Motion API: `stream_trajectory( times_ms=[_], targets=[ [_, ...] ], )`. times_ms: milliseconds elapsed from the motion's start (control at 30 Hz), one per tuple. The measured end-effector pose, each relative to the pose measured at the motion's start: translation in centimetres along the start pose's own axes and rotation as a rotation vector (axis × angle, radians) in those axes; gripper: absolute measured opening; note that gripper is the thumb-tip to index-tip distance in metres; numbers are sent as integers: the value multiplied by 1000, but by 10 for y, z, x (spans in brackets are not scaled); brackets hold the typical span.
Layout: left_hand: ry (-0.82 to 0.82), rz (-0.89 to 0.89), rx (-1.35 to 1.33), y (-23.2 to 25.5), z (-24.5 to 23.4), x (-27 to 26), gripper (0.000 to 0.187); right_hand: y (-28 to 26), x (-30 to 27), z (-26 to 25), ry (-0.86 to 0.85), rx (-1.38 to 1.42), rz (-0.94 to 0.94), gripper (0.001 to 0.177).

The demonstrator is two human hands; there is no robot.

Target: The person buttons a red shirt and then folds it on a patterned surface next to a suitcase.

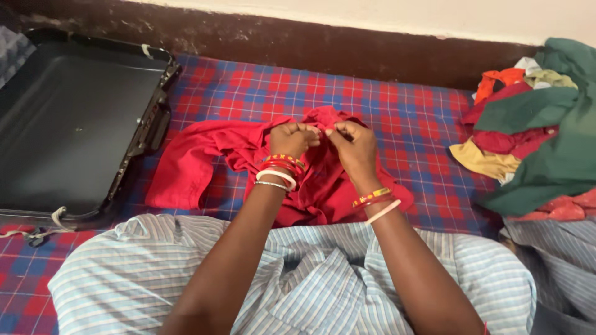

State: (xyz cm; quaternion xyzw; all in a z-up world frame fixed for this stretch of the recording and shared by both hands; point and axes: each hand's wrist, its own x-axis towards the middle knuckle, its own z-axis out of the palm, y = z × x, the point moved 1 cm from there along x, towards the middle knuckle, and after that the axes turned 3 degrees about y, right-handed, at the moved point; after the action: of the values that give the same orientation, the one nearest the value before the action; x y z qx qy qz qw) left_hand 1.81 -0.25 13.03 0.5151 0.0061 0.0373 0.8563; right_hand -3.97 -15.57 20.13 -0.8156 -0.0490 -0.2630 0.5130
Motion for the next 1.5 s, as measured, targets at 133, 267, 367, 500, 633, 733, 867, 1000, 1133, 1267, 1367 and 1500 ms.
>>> stream_trajectory(
  times_ms=[133, 267, 367, 500, 633, 733, 867, 1000, 1133, 1267, 1367, 1500],
  targets=[
    [38, -53, 44, -10, -2, 3, 10, 13, -1, 5, -47, 140, 54, 15],
    [51, -21, 6, -13, -3, 6, 12, 15, -2, 9, -54, 250, 53, 16],
    [7, 94, 15, 3, 3, -2, 9, 7, 1, 5, -19, 161, 65, 16],
    [234, 274, 715, 37, 11, -26, 9, -9, -2, -6, 146, -150, 115, 17],
    [182, 292, 819, 43, 21, -30, 9, -27, -14, 1, 108, -282, -247, 12],
    [126, 260, 745, 30, 18, -23, 8, -27, -20, 8, 59, -371, -272, 12],
    [8, 170, 585, 3, 1, -10, 7, -3, -19, 12, -7, -271, -243, 11],
    [-10, 181, 459, -15, 0, -1, 6, 31, -16, 20, -55, -53, -25, 13],
    [-6, 324, 713, 0, -7, -4, 4, 50, -14, 28, -116, 349, 193, 16],
    [-78, 438, 770, 14, -10, -5, 10, 54, -14, 34, -89, 434, 268, 15],
    [-68, 437, 818, 24, -9, -9, 11, 52, -14, 36, -111, 519, 319, 15],
    [-4, 353, 852, 32, -6, -17, 9, 50, -11, 34, -111, 629, 517, 13]
  ],
)
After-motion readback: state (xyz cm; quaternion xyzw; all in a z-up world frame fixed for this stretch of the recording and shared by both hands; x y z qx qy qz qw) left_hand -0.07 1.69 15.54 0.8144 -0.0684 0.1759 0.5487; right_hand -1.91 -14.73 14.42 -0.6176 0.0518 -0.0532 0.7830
